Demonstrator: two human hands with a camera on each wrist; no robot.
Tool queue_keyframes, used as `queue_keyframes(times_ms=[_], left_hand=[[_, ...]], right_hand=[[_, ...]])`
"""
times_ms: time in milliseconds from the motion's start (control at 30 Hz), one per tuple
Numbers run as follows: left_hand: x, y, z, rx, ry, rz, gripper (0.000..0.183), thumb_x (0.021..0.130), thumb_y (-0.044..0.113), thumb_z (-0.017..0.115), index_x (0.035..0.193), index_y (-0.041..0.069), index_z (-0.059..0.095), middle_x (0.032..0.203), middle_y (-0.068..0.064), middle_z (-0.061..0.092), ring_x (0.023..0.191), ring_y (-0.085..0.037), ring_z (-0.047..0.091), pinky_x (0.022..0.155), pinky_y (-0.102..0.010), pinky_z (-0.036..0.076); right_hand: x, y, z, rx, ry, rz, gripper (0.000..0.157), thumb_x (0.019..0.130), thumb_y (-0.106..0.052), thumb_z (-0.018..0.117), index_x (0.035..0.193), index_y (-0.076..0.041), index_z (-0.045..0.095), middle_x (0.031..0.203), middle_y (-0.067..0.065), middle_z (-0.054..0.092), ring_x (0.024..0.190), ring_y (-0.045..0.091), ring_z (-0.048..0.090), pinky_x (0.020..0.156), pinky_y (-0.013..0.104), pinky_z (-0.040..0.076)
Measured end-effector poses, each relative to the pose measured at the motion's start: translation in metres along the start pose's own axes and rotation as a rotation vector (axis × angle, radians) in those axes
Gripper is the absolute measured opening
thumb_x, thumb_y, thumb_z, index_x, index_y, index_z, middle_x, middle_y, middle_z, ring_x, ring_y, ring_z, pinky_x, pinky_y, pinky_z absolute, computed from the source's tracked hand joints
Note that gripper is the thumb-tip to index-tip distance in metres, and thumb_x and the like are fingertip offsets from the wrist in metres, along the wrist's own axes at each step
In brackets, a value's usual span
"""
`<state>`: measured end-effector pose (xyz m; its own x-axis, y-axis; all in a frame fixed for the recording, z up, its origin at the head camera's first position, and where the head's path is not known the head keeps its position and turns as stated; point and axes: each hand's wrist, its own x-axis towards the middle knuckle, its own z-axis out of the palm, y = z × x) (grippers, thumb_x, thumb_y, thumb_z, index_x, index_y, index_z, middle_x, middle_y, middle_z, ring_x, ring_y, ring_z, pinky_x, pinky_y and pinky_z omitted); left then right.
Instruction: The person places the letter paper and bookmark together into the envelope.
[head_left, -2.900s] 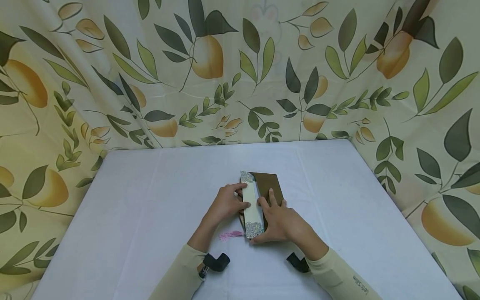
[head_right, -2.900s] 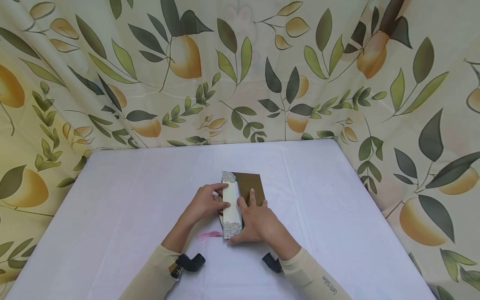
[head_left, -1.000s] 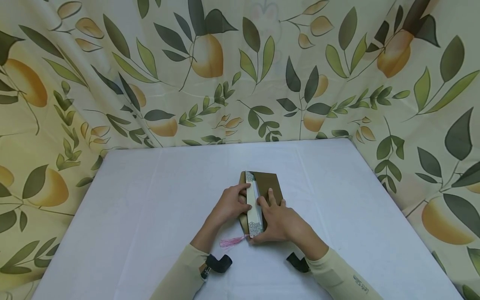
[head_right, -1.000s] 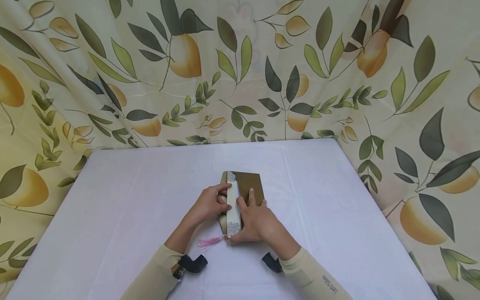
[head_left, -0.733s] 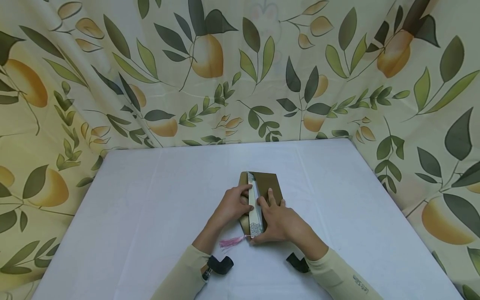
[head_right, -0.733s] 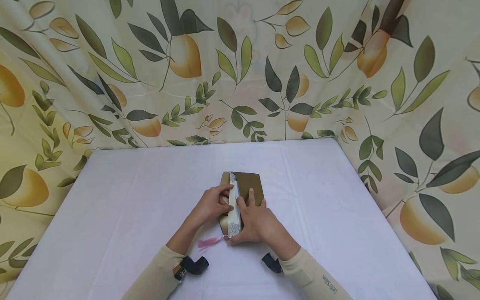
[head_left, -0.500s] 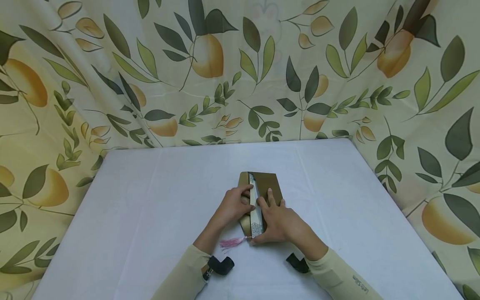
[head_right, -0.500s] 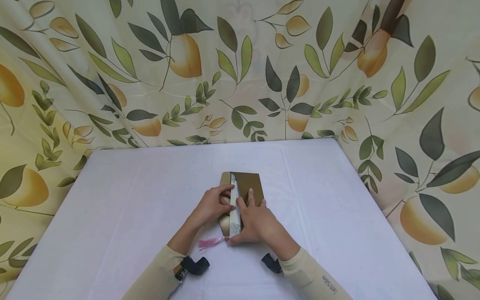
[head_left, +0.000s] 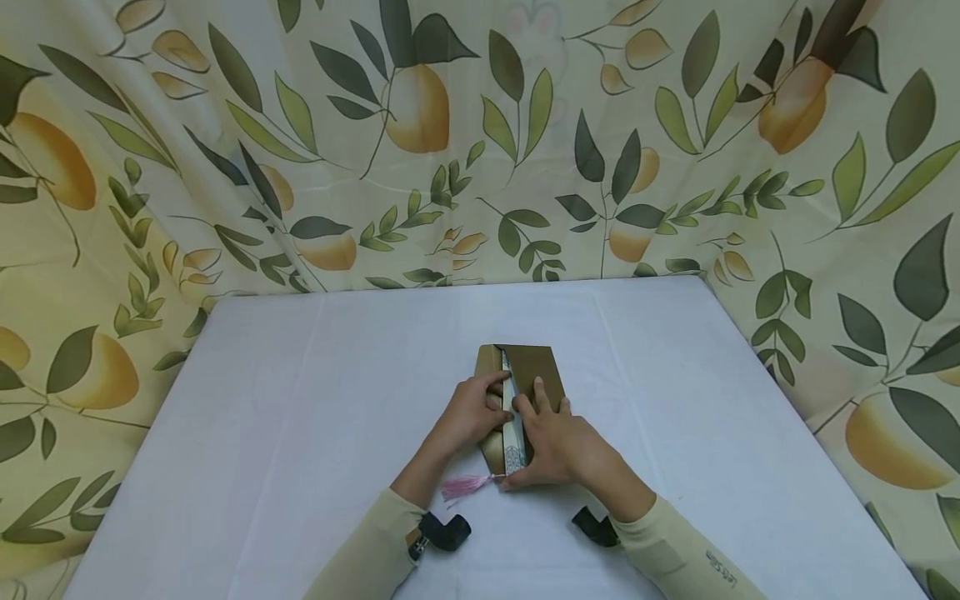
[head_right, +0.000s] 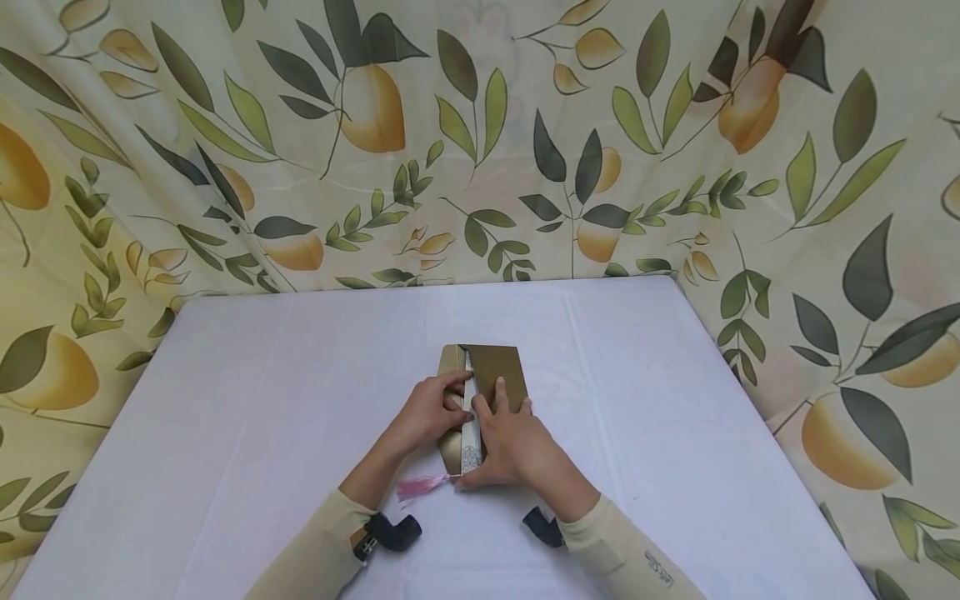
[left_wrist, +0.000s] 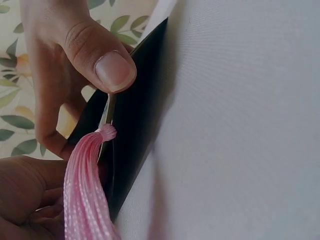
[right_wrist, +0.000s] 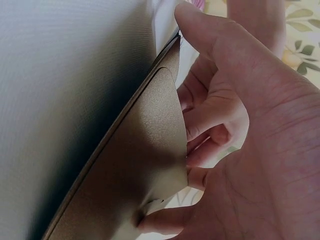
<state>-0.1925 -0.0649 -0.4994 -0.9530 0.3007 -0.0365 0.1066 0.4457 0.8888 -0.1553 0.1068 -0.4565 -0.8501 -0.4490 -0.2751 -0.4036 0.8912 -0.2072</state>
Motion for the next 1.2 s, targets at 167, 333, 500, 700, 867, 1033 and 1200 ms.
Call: queue_keyframes(times_ms=[167, 333, 500, 700, 867, 1033, 1200], left_hand=[[0.0, 0.0, 0.0, -0.003, 0.009, 0.005, 0.065, 0.082, -0.012, 0.076, 0.143, -0.005, 0.056, 0.113, -0.016, 0.068, 0.076, -0.012, 0.066, 0.064, -0.024, 0.055], [0.0, 0.001, -0.002, 0.012, -0.014, 0.005, 0.064, 0.084, -0.01, 0.076, 0.144, -0.003, 0.056, 0.117, -0.016, 0.068, 0.075, -0.011, 0.066, 0.065, -0.024, 0.054], [-0.003, 0.005, -0.011, 0.001, -0.109, -0.003, 0.066, 0.083, -0.004, 0.082, 0.144, 0.003, 0.057, 0.115, -0.012, 0.068, 0.078, -0.011, 0.065, 0.068, -0.026, 0.053], [-0.007, 0.01, -0.02, -0.104, -0.237, -0.046, 0.071, 0.077, -0.007, 0.086, 0.142, 0.003, 0.058, 0.103, -0.011, 0.068, 0.081, -0.017, 0.067, 0.072, -0.031, 0.055], [-0.007, 0.011, -0.017, -0.082, -0.207, -0.042, 0.072, 0.074, -0.009, 0.087, 0.14, 0.006, 0.061, 0.099, -0.005, 0.068, 0.083, -0.016, 0.065, 0.073, -0.029, 0.055], [-0.005, 0.012, -0.01, -0.11, -0.168, -0.056, 0.074, 0.073, -0.012, 0.087, 0.141, 0.007, 0.061, 0.099, -0.006, 0.067, 0.077, -0.017, 0.067, 0.067, -0.03, 0.058], [-0.004, 0.013, -0.011, -0.106, -0.129, -0.082, 0.073, 0.075, -0.011, 0.087, 0.141, 0.008, 0.061, 0.102, -0.008, 0.066, 0.076, -0.018, 0.068, 0.066, -0.031, 0.059]], right_hand=[[0.001, -0.001, 0.0, 0.001, 0.004, 0.0, 0.115, 0.063, -0.077, 0.084, 0.144, -0.009, 0.039, 0.162, 0.037, 0.019, 0.125, 0.071, 0.042, 0.061, 0.053, 0.057], [0.0, -0.001, -0.001, 0.022, 0.012, -0.005, 0.112, 0.064, -0.076, 0.085, 0.143, -0.01, 0.04, 0.161, 0.038, 0.019, 0.123, 0.071, 0.043, 0.06, 0.051, 0.056], [-0.001, 0.0, -0.006, 0.055, 0.012, -0.005, 0.113, 0.067, -0.075, 0.083, 0.145, -0.007, 0.037, 0.161, 0.039, 0.018, 0.122, 0.072, 0.043, 0.064, 0.056, 0.057], [-0.001, 0.003, -0.007, 0.072, 0.012, 0.009, 0.118, 0.069, -0.078, 0.08, 0.151, -0.007, 0.033, 0.161, 0.039, 0.014, 0.125, 0.07, 0.042, 0.071, 0.06, 0.057], [0.001, 0.006, -0.005, 0.081, 0.026, 0.014, 0.117, 0.069, -0.078, 0.08, 0.149, -0.007, 0.033, 0.161, 0.04, 0.014, 0.124, 0.07, 0.043, 0.071, 0.061, 0.056], [0.001, 0.008, -0.004, 0.082, 0.023, 0.01, 0.12, 0.066, -0.073, 0.086, 0.15, -0.005, 0.032, 0.162, 0.039, 0.014, 0.126, 0.071, 0.04, 0.071, 0.061, 0.056], [0.002, 0.009, -0.006, 0.07, 0.027, -0.015, 0.122, 0.063, -0.06, 0.094, 0.15, -0.004, 0.032, 0.161, 0.039, 0.016, 0.126, 0.071, 0.04, 0.071, 0.06, 0.057]])
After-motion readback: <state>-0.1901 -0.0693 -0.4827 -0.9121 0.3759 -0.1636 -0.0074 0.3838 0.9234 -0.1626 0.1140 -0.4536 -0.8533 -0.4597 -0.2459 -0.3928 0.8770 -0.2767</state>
